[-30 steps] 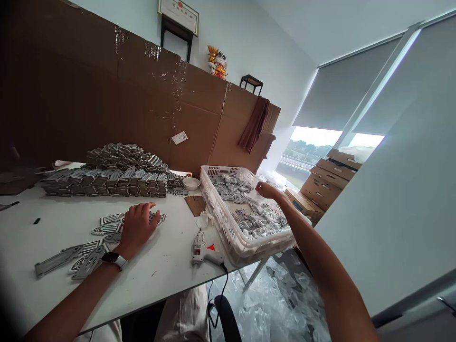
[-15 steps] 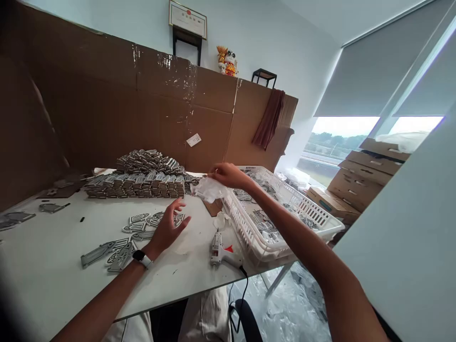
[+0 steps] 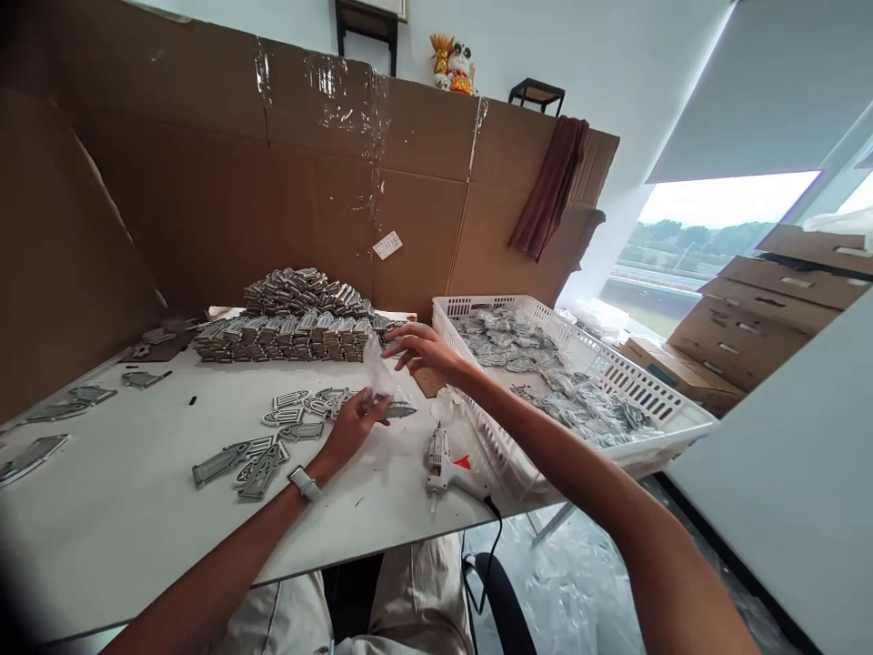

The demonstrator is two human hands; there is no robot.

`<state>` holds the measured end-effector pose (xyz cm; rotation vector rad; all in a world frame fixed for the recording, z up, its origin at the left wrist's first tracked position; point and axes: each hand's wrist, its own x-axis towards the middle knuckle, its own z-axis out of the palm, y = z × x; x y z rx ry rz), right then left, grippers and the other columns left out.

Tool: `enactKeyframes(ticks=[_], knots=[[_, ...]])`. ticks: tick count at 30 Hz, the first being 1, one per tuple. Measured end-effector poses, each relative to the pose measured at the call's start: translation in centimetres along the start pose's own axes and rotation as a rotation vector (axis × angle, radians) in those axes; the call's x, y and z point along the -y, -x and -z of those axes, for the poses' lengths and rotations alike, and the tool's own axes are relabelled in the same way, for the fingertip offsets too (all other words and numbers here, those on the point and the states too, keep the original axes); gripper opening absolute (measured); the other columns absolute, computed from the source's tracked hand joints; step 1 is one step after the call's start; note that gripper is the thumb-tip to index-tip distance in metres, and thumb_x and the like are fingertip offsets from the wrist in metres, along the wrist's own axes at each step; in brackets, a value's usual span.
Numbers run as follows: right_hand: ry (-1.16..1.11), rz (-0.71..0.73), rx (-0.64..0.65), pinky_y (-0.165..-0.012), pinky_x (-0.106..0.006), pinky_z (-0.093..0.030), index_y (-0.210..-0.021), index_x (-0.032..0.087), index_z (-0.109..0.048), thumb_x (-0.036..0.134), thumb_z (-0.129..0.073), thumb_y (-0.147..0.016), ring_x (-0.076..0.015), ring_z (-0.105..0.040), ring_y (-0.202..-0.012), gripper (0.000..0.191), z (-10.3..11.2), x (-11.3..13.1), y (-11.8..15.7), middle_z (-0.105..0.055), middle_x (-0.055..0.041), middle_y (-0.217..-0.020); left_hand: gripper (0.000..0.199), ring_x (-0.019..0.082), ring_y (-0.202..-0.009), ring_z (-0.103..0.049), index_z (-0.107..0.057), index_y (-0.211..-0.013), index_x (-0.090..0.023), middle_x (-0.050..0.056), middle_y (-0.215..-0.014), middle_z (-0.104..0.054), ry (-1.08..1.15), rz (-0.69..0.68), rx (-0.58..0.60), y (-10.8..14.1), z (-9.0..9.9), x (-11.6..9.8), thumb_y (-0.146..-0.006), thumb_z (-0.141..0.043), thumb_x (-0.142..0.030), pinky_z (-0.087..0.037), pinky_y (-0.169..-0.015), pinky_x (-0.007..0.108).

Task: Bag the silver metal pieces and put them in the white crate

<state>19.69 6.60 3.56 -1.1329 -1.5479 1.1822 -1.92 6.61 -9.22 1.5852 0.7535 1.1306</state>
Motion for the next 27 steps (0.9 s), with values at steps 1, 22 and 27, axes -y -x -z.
enactKeyframes(ticks=[1,22,27], knots=[[0.049,-0.03,0.008,-0.064,-0.02,-0.051,-0.125,0.02,-0.071,0.053,-0.077,-0.09,-0.0134,-0.072,-0.085,0.048,0.1,-0.3,0.1,-0.079,-0.0093,-0.119,0.048,0.017,-0.076,-0.067,-0.067,-0.093,-0.02,0.003,-0.091,-0.072,0.041,0.013,-0.017,-0.1,-0.1,-0.1,-0.086,-0.081,-0.066,-0.062,-0.071,0.031],[0.368,-0.169,0.274,-0.067,-0.024,-0.056,-0.106,0.016,-0.075,0.076,-0.089,-0.075,-0.02,-0.073,-0.096,0.068,-0.1,-3.6,-0.7,-0.079,-0.011,-0.112,0.015,0.018,-0.112,-0.078,-0.076,-0.105,-0.017,0.009,-0.124,-0.082,0.913,0.348,-0.19,-0.9,1.1,-1.4,-0.094,-0.082,-0.025,-0.065,-0.106,0.032],[0.261,-0.014,0.16,-0.07,-0.025,-0.059,-0.092,0.016,-0.068,0.087,-0.08,-0.076,-0.0182,-0.072,-0.092,0.073,-0.6,-4.6,-1.7,-0.073,-0.0078,-0.096,0.016,0.019,-0.112,-0.078,-0.08,-0.1,-0.019,0.006,-0.121,-0.083,0.88,0.387,-0.083,-0.7,1.2,-1.5,-0.085,-0.087,-0.017,-0.064,-0.103,0.033]])
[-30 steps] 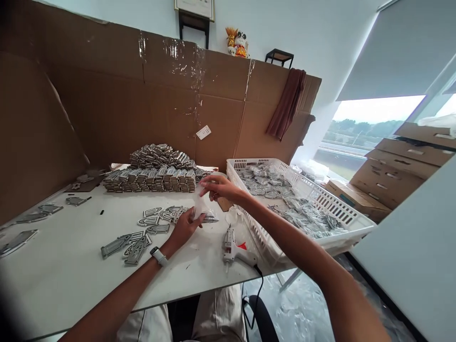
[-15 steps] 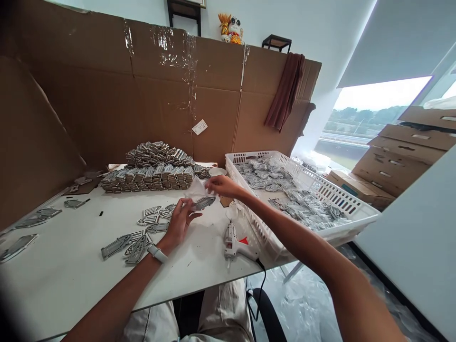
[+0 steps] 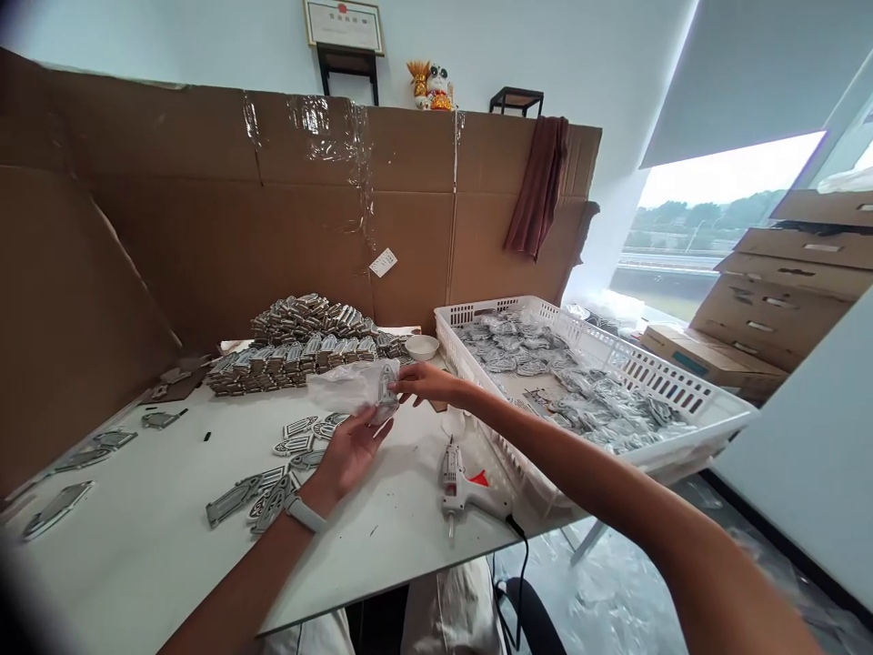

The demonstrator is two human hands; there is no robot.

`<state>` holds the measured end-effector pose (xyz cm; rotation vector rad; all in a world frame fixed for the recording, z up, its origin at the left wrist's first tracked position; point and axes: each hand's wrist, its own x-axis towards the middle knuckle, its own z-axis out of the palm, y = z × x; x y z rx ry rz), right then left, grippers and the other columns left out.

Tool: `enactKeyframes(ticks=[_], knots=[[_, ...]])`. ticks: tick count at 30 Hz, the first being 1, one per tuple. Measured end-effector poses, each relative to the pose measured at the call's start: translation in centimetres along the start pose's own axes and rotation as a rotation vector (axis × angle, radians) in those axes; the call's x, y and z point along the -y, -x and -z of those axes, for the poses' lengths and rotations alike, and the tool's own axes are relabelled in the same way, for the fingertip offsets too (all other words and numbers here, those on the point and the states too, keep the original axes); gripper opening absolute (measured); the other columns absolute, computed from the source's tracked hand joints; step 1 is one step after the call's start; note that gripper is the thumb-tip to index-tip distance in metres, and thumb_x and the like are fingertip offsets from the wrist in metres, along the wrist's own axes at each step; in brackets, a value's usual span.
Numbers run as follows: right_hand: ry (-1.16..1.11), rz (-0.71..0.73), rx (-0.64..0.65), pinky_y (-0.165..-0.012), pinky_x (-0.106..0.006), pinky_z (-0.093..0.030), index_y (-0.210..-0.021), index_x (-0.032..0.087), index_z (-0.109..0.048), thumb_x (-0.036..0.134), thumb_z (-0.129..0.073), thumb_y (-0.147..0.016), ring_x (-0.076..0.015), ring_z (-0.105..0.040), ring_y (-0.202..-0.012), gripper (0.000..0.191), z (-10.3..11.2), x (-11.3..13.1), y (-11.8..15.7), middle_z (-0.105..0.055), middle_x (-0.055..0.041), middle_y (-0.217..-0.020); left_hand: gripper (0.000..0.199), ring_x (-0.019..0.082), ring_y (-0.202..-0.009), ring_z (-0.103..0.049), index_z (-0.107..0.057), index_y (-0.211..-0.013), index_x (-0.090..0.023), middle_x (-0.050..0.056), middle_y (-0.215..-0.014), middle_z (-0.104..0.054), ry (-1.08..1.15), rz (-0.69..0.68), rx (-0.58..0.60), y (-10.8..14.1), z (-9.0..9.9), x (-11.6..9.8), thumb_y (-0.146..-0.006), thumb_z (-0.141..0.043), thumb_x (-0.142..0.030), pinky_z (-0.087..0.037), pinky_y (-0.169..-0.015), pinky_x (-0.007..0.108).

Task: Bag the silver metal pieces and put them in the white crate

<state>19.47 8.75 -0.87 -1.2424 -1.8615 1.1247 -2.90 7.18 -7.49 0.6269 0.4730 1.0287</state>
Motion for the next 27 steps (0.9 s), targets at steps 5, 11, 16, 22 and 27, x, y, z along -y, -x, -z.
enactKeyframes(ticks=[5,11,16,22,27], knots=[[0.073,0.091,-0.089,-0.067,-0.025,-0.056,-0.089,0.016,-0.067,0.093,-0.065,-0.084,-0.0147,-0.062,-0.08,0.077,0.1,0.6,0.3,-0.065,-0.0034,-0.085,0.026,0.021,-0.109,-0.078,-0.08,-0.101,-0.019,0.007,-0.123,-0.083,-0.127,0.013,0.003,-0.1,0.5,0.1,-0.077,-0.091,-0.016,-0.062,-0.105,0.035],[0.302,0.169,-0.311,-0.078,-0.027,-0.045,-0.095,0.016,-0.079,0.064,-0.063,-0.104,-0.0194,-0.061,-0.088,0.051,1.0,2.3,0.9,-0.07,-0.0069,-0.087,0.038,0.027,-0.127,-0.076,-0.074,-0.113,-0.023,0.011,-0.148,-0.073,-0.118,0.014,0.03,0.5,0.3,0.0,-0.082,-0.093,-0.029,-0.063,-0.112,0.042],[0.71,0.311,-0.403,-0.087,-0.03,-0.042,-0.105,0.019,-0.083,0.043,-0.058,-0.113,-0.0211,-0.063,-0.096,0.036,1.8,4.8,1.7,-0.074,-0.0118,-0.103,0.044,0.032,-0.131,-0.076,-0.069,-0.118,-0.023,0.015,-0.141,-0.075,-0.076,0.172,0.076,1.0,-0.3,0.0,-0.084,-0.092,-0.039,-0.067,-0.105,0.045],[0.752,0.349,-0.414,-0.086,-0.03,-0.042,-0.107,0.019,-0.083,0.042,-0.063,-0.112,-0.0182,-0.061,-0.087,0.031,2.7,6.2,1.9,-0.073,-0.009,-0.096,0.041,0.029,-0.132,-0.076,-0.069,-0.115,-0.022,0.01,-0.136,-0.076,0.026,0.175,0.029,0.5,0.1,0.8,-0.083,-0.092,-0.033,-0.068,-0.106,0.037],[0.584,0.392,-0.422,-0.083,-0.03,-0.044,-0.105,0.021,-0.083,0.053,-0.062,-0.11,-0.0172,-0.063,-0.084,0.039,2.9,6.6,2.1,-0.077,-0.0081,-0.104,0.045,0.025,-0.124,-0.079,-0.071,-0.123,-0.019,0.014,-0.136,-0.077,0.002,0.18,0.046,0.1,0.6,1.1,-0.089,-0.09,-0.042,-0.069,-0.102,0.032]])
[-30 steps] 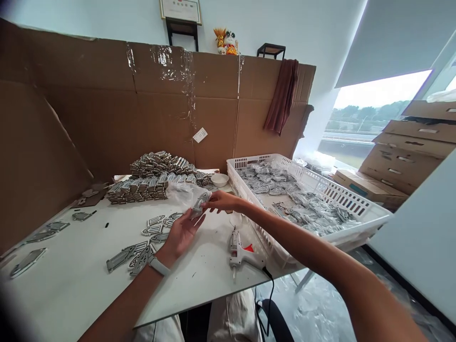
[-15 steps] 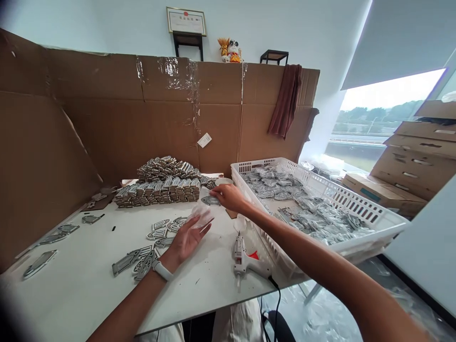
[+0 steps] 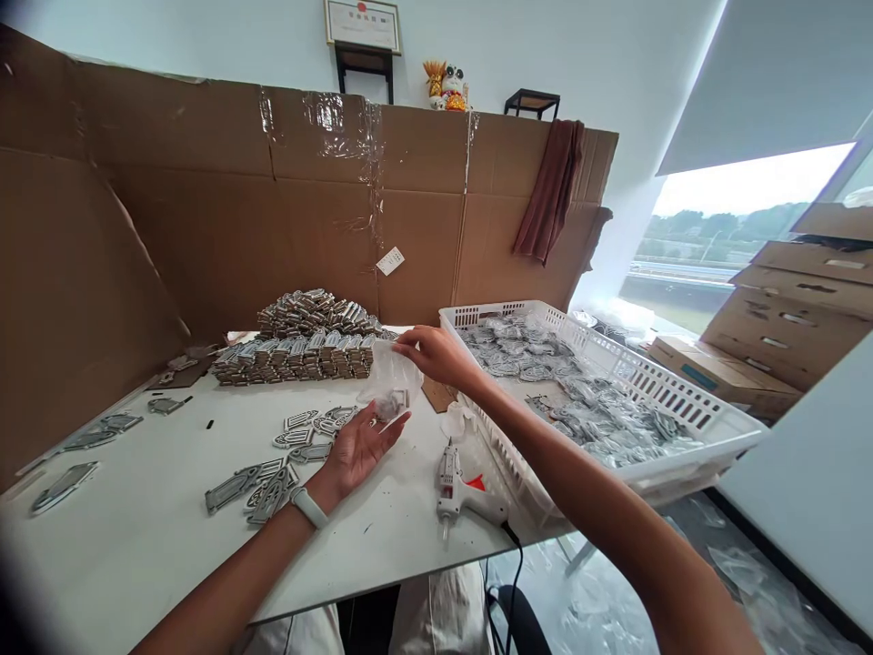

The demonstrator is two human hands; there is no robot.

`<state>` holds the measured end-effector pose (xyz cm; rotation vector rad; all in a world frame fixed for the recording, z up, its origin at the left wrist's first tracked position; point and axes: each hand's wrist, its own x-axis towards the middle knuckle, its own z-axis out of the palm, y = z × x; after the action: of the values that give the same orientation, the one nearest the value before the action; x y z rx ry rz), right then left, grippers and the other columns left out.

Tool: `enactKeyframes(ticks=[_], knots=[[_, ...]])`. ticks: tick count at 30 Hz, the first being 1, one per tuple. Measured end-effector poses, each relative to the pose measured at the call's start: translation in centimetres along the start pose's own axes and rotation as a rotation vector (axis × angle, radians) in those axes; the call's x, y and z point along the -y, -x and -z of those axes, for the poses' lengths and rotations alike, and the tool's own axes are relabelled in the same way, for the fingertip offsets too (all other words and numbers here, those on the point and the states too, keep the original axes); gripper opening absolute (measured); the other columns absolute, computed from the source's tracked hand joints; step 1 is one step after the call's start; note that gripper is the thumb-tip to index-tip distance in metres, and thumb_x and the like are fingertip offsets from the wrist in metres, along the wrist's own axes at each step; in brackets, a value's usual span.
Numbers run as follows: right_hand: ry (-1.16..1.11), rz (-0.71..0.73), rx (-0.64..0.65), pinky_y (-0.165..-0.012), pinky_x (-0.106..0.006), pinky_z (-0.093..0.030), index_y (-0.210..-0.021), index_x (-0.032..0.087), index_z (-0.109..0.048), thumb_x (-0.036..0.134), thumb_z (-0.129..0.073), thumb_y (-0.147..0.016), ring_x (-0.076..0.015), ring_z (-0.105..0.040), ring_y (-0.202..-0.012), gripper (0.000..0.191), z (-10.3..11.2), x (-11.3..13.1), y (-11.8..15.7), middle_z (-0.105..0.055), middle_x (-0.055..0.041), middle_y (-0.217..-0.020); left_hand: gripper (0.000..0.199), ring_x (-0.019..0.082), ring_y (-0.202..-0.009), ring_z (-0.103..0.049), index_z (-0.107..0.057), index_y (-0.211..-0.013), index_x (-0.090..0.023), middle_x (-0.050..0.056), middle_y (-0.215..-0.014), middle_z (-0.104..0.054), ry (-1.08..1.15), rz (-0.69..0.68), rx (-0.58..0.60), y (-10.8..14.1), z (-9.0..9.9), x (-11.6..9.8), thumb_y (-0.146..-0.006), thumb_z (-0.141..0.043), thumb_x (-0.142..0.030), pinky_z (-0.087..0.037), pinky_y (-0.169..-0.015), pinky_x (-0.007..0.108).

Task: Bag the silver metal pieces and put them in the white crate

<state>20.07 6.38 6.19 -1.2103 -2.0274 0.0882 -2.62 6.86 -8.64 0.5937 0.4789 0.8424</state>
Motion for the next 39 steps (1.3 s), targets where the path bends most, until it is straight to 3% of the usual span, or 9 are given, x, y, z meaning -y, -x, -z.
enactKeyframes(ticks=[8,14,19,24,27,29,30,34,39], knots=[[-0.223,-0.094,-0.229,-0.078,-0.029,-0.047,-0.106,0.017,-0.08,0.077,-0.061,-0.101,-0.0173,-0.061,-0.083,0.063,1.8,0.9,-0.5,-0.077,-0.0085,-0.099,0.032,0.017,-0.095,-0.081,-0.069,-0.108,-0.02,0.008,-0.104,-0.079,0.023,-0.086,-0.148,-0.6,0.0,0.0,-0.087,-0.091,-0.028,-0.068,-0.069,0.02],[-0.216,-0.103,-0.402,-0.065,-0.025,-0.041,-0.11,0.016,-0.078,0.084,-0.068,-0.093,-0.0131,-0.054,-0.075,0.071,7.5,0.6,-0.6,-0.07,-0.0047,-0.088,0.041,0.019,-0.084,-0.08,-0.066,-0.114,-0.021,0.006,-0.094,-0.076,-0.244,-0.196,-0.231,-0.7,0.2,-0.3,-0.08,-0.086,-0.031,-0.058,-0.057,0.021],[0.144,-0.099,-0.224,-0.059,-0.025,-0.033,-0.124,0.016,-0.082,0.071,-0.073,-0.099,-0.0082,-0.047,-0.06,0.061,16.2,3.3,0.9,-0.064,-0.0007,-0.072,0.045,0.017,-0.069,-0.075,-0.06,-0.119,-0.024,-0.001,-0.081,-0.072,-0.505,-0.361,-0.349,-1.6,1.2,-0.9,-0.077,-0.077,-0.028,-0.048,-0.053,0.02],[0.588,-0.046,-0.106,-0.063,-0.028,-0.031,-0.109,0.02,-0.088,0.073,-0.072,-0.097,-0.0064,-0.054,-0.062,0.057,24.4,4.3,2.9,-0.074,-0.004,-0.08,0.039,0.013,-0.057,-0.059,-0.061,-0.118,-0.026,-0.007,-0.07,-0.061,-0.782,-0.522,-0.448,-2.1,2.1,-1.6,-0.081,-0.073,-0.026,-0.047,-0.058,0.022],[0.651,-0.126,0.376,-0.061,-0.027,-0.031,-0.095,0.021,-0.09,0.07,-0.086,-0.083,-0.0053,-0.053,-0.054,0.051,27.0,3.3,4.4,-0.074,-0.0039,-0.073,0.032,0.016,-0.065,-0.06,-0.062,-0.116,-0.025,-0.002,-0.08,-0.064,-0.928,-0.598,-0.469,-1.9,2.1,-2.0,-0.084,-0.069,-0.024,-0.051,-0.068,0.029],[0.639,-0.277,0.596,-0.059,-0.027,-0.032,-0.097,0.023,-0.091,0.065,-0.093,-0.076,-0.0065,-0.055,-0.052,0.047,27.8,2.7,5.3,-0.074,-0.0043,-0.072,0.028,0.021,-0.079,-0.065,-0.062,-0.112,-0.025,0.003,-0.092,-0.068,-1.014,-0.653,-0.477,-1.8,1.9,-2.3,-0.085,-0.066,-0.022,-0.052,-0.08,0.033],[0.633,-0.351,0.601,-0.06,-0.027,-0.033,-0.1,0.024,-0.091,0.062,-0.095,-0.075,-0.0075,-0.057,-0.054,0.046,27.9,2.5,5.6,-0.075,-0.0048,-0.074,0.026,0.023,-0.087,-0.066,-0.061,-0.11,-0.024,0.005,-0.098,-0.069,-1.052,-0.678,-0.478,-1.7,1.9,-2.4,-0.085,-0.065,-0.021,-0.052,-0.085,0.035],[0.63,-0.516,0.415,-0.064,-0.027,-0.037,-0.103,0.024,-0.091,0.046,-0.095,-0.082,-0.0094,-0.059,-0.06,0.031,26.7,0.6,6.3,-0.078,-0.0047,-0.081,0.018,0.03,-0.105,-0.066,-0.059,-0.11,-0.023,0.011,-0.112,-0.068,-1.261,-0.718,-0.489,-1.1,2.0,-2.7,-0.092,-0.063,-0.025,-0.049,-0.09,0.039],[0.659,-0.63,0.331,-0.066,-0.025,-0.043,-0.085,0.018,-0.086,0.019,-0.094,-0.08,-0.008,-0.055,-0.057,0.009,21.4,-5.1,7.9,-0.074,-0.0035,-0.072,0.025,0.031,-0.106,-0.067,-0.057,-0.128,-0.023,0.013,-0.123,-0.067,-1.806,-0.63,-0.555,-0.2,2.5,-3.1,-0.106,-0.047,-0.029,-0.047,-0.079,0.038]])
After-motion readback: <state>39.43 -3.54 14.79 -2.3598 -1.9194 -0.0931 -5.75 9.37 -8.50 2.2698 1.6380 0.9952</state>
